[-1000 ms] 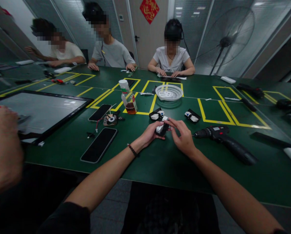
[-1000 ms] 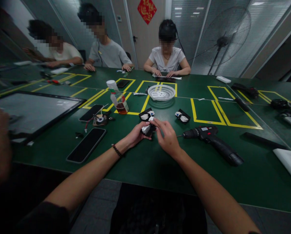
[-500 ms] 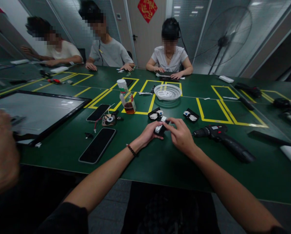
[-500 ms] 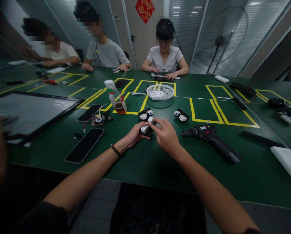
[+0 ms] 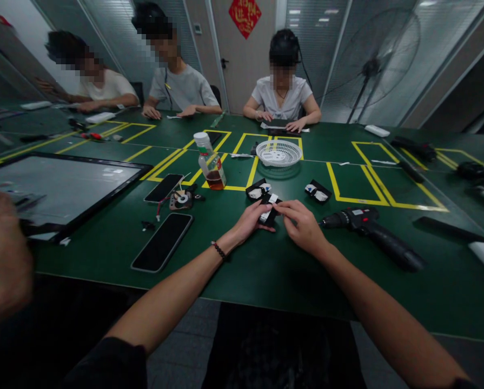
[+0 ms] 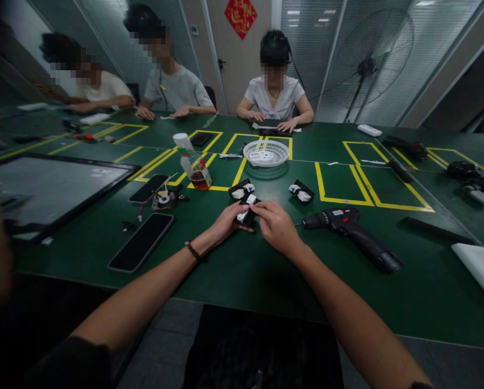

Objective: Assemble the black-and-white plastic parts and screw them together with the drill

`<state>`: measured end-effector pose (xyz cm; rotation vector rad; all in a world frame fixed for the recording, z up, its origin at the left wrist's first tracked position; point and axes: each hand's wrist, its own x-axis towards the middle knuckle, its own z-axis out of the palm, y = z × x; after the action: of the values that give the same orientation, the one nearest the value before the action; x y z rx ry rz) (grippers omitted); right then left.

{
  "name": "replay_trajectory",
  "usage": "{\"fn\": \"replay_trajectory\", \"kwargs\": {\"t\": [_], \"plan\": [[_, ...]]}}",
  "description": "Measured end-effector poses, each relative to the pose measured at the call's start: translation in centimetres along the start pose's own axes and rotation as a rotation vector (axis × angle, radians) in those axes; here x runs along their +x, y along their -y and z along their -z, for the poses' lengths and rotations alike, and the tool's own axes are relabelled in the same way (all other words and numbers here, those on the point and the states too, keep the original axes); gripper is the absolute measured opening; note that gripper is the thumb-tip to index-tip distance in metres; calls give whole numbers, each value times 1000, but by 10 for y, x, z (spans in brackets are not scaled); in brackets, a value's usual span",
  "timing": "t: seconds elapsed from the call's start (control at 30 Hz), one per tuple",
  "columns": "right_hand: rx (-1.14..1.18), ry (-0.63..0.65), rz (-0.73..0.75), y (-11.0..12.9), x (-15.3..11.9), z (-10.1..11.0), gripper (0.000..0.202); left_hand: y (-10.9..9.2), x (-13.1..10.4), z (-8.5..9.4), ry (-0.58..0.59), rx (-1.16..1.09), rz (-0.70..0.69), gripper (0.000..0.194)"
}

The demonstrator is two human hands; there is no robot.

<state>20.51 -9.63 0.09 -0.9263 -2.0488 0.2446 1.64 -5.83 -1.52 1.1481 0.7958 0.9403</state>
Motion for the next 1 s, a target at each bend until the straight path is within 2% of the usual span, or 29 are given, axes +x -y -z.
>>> {"fn": "replay_trajectory", "kwargs": {"t": [0.1, 0.23, 0.3, 0.43, 0.7, 0.87, 1.0], "plan": [[49, -59, -52, -7, 3, 5, 36, 0, -1, 1, 21, 67, -31, 45], [-120, -160, -203, -34, 4, 16, 26, 1, 0, 0, 16, 90, -36, 48], [-221, -101, -256, -50, 2, 19, 25, 2, 0, -1, -11, 99, -28, 49], [-267, 113, -328, -70, 0, 17, 22, 5, 0, -3, -38, 168, -36, 53], [-348, 219, -406, -68, 9, -2, 16, 9, 0, -2, -83, 326, -122, 53], [-404, 256, -412, -66, 7, -7, 11, 8, 1, -1, -79, 471, -162, 55], [-401, 255, -396, -62, 6, -4, 11, 8, 1, -1, -65, 450, -131, 57]]}}
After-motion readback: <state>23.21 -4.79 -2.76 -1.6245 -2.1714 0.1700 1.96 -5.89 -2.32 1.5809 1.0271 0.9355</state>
